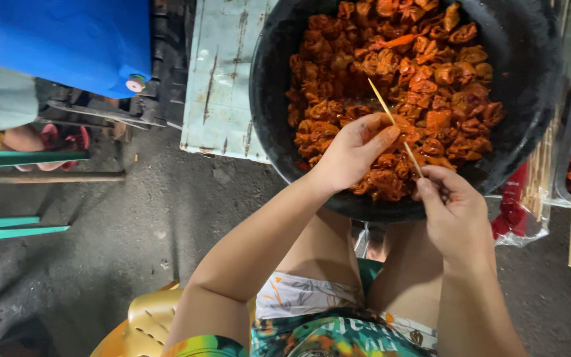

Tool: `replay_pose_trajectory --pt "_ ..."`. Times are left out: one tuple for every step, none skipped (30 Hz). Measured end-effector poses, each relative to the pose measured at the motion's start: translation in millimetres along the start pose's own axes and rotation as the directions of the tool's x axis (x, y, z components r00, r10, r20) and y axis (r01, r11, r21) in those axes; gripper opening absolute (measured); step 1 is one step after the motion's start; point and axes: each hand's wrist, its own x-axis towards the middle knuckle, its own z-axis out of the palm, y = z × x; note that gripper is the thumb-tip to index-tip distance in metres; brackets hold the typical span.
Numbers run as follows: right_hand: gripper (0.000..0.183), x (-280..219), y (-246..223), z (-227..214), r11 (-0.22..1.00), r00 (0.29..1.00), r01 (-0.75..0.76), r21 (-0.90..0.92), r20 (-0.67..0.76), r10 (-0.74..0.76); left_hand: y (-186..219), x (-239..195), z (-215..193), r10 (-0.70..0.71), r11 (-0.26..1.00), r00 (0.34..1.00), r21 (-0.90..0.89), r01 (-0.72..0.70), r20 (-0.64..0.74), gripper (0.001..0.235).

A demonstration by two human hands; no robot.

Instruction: The person skewers pieces of marinated food from a large black bowl onto wooden sticks by hand and places the finished skewers onto a metal tray.

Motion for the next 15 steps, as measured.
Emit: replay_pose_trajectory --pt "0.021 0 0 0 0.999 0.999 -0.032 -0.024 0.004 0.032 -3 -1 0 -0.001 1.000 1.000 -0.022 0.001 -0.003 0.026" --pt "0.021 -1 1 1 0.999 0.999 -0.035 -0.026 0.005 0.036 -4 -2 0 -0.002 0.999 1.000 -0.045 0.001 -0.006 0.026" --pt "0.021 0 1 1 0.999 0.999 -0.037 -0.026 0.009 0.037 -3 -2 -1 -0.016 0.997 1.000 -0.081 0.015 -0.015 0.026" --pt "0.021 0 0 2 0.999 0.999 -0.038 -0.027 0.013 0.038 -2 -1 -3 -0.031 0.993 0.999 -0.117 0.028 -0.023 0.027" --pt "0.021 1 0 3 0.998 0.999 -0.053 -0.023 0.006 0.053 1 1 -4 -0.045 0.988 0.999 -0.151 0.041 -0.026 0.027" --pt "0.021 3 0 4 0.998 0.998 -0.068 -0.018 -0.002 0.068 5 5 -5 -0.026 0.992 0.999 -0.128 0.022 -0.027 0.027" --pt "0.022 2 -1 4 0.996 0.996 -0.089 -0.016 -0.007 0.089 8 5 -5 -0.011 0.994 0.999 -0.109 0.007 -0.033 0.027" --pt "0.020 1 -1 5 0.999 0.999 -0.041 -0.002 0.007 0.041 10 5 -5 0.004 0.996 0.999 -0.090 -0.008 -0.038 0.028" --pt "0.019 4 -1 6 1.000 1.000 0.011 0.015 0.019 -0.012 14 5 -5 0.006 1.000 0.999 -0.004 -0.006 -0.038 0.028" --pt "0.018 6 -2 8 0.997 0.997 0.063 0.033 0.030 -0.064 17 5 -6 0.007 0.997 0.999 0.082 -0.004 -0.038 0.029" --pt "0.018 9 -3 10 0.997 0.998 0.068 0.033 0.015 -0.068 21 6 -6 0.009 0.985 0.999 0.170 -0.003 -0.036 0.029" --pt "0.017 12 -5 13 0.997 0.997 0.072 0.033 0.001 -0.072 24 8 -4 -0.002 0.983 1.000 0.182 0.003 -0.010 0.030" --pt "0.017 14 -7 15 0.997 0.997 0.074 0.033 -0.011 -0.074 26 8 -3 -0.013 0.981 1.000 0.195 0.011 0.011 0.030" --pt "0.017 15 -9 16 0.998 0.998 0.062 0.022 -0.020 -0.062 28 10 -3 -0.025 0.978 0.999 0.207 0.018 0.033 0.030" --pt "0.017 17 -11 16 0.999 0.998 0.051 0.012 -0.031 -0.051 30 13 -3 -0.012 0.989 0.998 0.149 0.003 0.060 0.030"
